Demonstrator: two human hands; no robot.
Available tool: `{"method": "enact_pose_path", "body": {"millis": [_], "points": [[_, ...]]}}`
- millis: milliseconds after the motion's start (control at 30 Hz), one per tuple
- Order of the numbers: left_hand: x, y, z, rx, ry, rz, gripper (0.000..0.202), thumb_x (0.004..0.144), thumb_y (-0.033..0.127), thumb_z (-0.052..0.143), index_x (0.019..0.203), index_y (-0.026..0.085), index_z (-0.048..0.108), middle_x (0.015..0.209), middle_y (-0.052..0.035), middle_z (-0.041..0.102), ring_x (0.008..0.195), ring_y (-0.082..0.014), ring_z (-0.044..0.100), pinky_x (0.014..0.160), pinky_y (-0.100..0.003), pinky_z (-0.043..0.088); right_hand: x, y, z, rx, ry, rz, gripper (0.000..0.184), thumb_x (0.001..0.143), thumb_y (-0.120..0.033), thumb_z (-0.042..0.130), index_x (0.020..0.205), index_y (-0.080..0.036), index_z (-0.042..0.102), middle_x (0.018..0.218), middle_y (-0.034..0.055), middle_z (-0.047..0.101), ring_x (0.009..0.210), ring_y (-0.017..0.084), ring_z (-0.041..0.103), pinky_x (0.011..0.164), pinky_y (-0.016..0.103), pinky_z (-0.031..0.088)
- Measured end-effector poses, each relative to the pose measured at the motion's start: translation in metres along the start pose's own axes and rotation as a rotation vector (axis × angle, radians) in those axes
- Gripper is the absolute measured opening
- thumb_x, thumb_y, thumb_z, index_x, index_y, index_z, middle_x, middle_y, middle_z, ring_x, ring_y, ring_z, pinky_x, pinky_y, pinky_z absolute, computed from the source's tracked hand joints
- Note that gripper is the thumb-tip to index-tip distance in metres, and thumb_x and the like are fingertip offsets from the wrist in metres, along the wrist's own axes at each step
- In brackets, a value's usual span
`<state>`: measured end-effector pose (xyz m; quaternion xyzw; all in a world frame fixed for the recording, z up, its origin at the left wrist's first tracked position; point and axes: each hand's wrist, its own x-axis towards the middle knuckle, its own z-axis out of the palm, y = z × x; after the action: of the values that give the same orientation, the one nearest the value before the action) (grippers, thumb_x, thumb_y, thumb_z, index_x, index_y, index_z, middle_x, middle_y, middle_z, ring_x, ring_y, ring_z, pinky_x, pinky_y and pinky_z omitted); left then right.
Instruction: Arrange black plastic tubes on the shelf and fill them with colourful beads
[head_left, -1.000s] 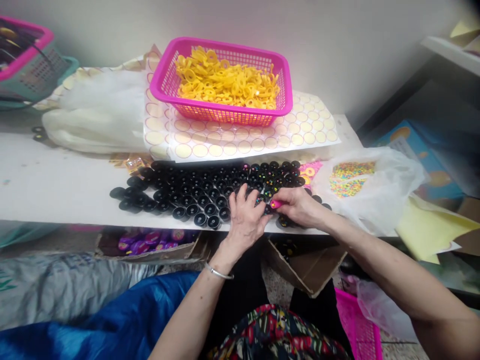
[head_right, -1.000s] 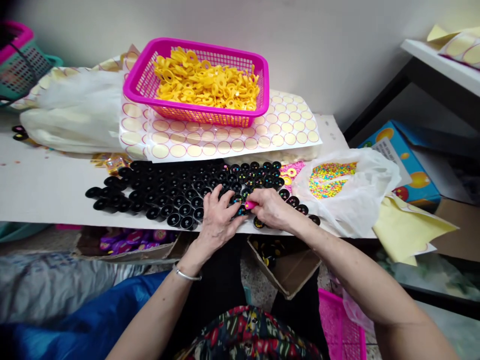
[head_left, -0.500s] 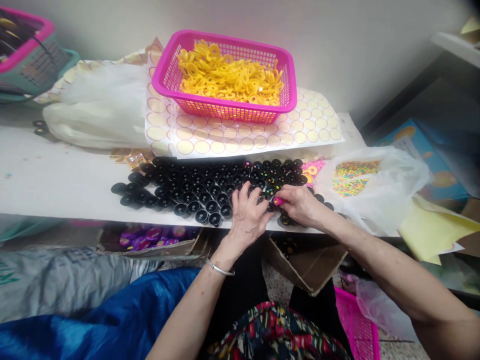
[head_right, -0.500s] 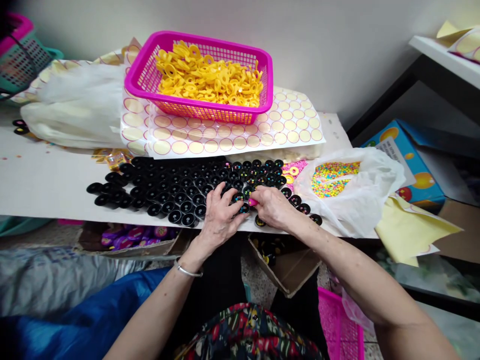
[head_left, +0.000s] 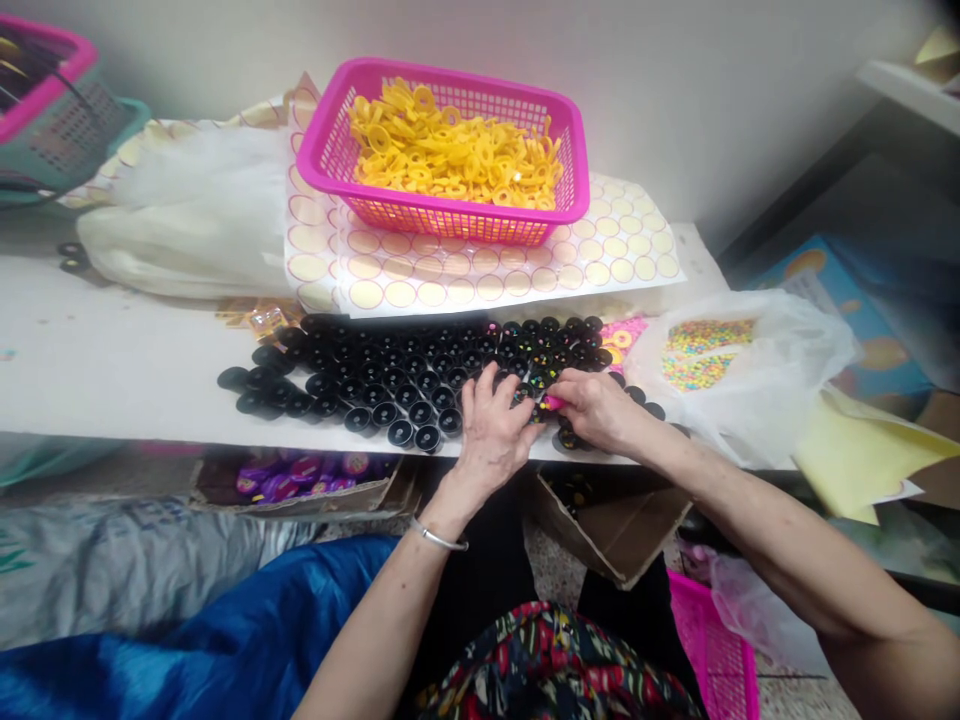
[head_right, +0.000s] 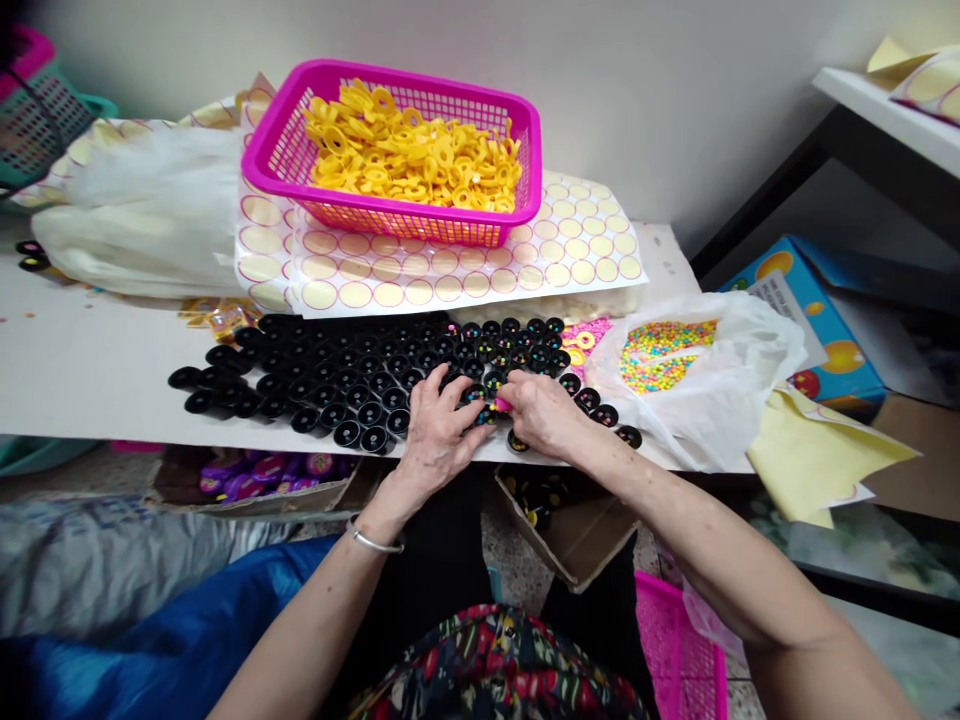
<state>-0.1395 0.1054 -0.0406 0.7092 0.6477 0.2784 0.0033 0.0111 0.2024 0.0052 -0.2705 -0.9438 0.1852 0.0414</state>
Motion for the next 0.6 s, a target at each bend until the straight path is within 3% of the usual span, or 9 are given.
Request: {"method": "enact_pose_path", "body": {"millis": [200, 433, 500, 600], "points": [[0.000, -0.001, 0.001, -0.006, -0.001, 0.001, 0.020, 0.079, 0.031, 0.061, 0.095, 0.020, 0.068, 0.118, -0.0132, 0.054, 0.124, -0.0389, 0.033, 0.093, -0.060, 0.031, 0.000, 0.000, -0.002, 0.225, 0.015, 0.048, 0.018, 0.078, -0.011, 0.051, 0.076, -0.014, 0.068, 0.073, 0.0035, 0.059, 0.068, 0.014, 0.052, 0.063, 0.026, 0.037], [0.000, -0.005, -0.002, -0.026, 0.008, 0.052, 0.028, 0.075, 0.032, 0.065, 0.099, 0.018, 0.066, 0.117, -0.0132, 0.054, 0.125, -0.0388, 0.032, 0.094, -0.057, 0.035, 0.000, 0.002, -0.004, 0.865, -0.027, 0.269, 0.014, 0.066, -0.019, 0.063, 0.078, -0.015, 0.068, 0.070, -0.0009, 0.061, 0.067, 0.014, 0.055, 0.064, 0.026, 0.043], [-0.002, -0.008, -0.006, -0.043, 0.068, 0.068, 0.028, 0.076, 0.035, 0.065, 0.097, 0.016, 0.066, 0.116, -0.0132, 0.055, 0.125, -0.0374, 0.033, 0.096, -0.055, 0.036, 0.001, 0.003, -0.004, 0.883, -0.030, 0.285, 0.014, 0.065, -0.019, 0.064, 0.078, -0.015, 0.068, 0.070, -0.0010, 0.061, 0.067, 0.014, 0.055, 0.063, 0.026, 0.043], [-0.007, -0.016, -0.015, -0.067, 0.199, 0.038, 0.022, 0.078, 0.034, 0.063, 0.091, 0.017, 0.066, 0.111, -0.0112, 0.057, 0.122, -0.0329, 0.038, 0.099, -0.053, 0.036, 0.004, 0.000, -0.004, 0.712, 0.024, 0.224, 0.011, 0.069, -0.017, 0.061, 0.078, -0.015, 0.067, 0.072, -0.0002, 0.059, 0.069, 0.014, 0.054, 0.064, 0.026, 0.041]]}}
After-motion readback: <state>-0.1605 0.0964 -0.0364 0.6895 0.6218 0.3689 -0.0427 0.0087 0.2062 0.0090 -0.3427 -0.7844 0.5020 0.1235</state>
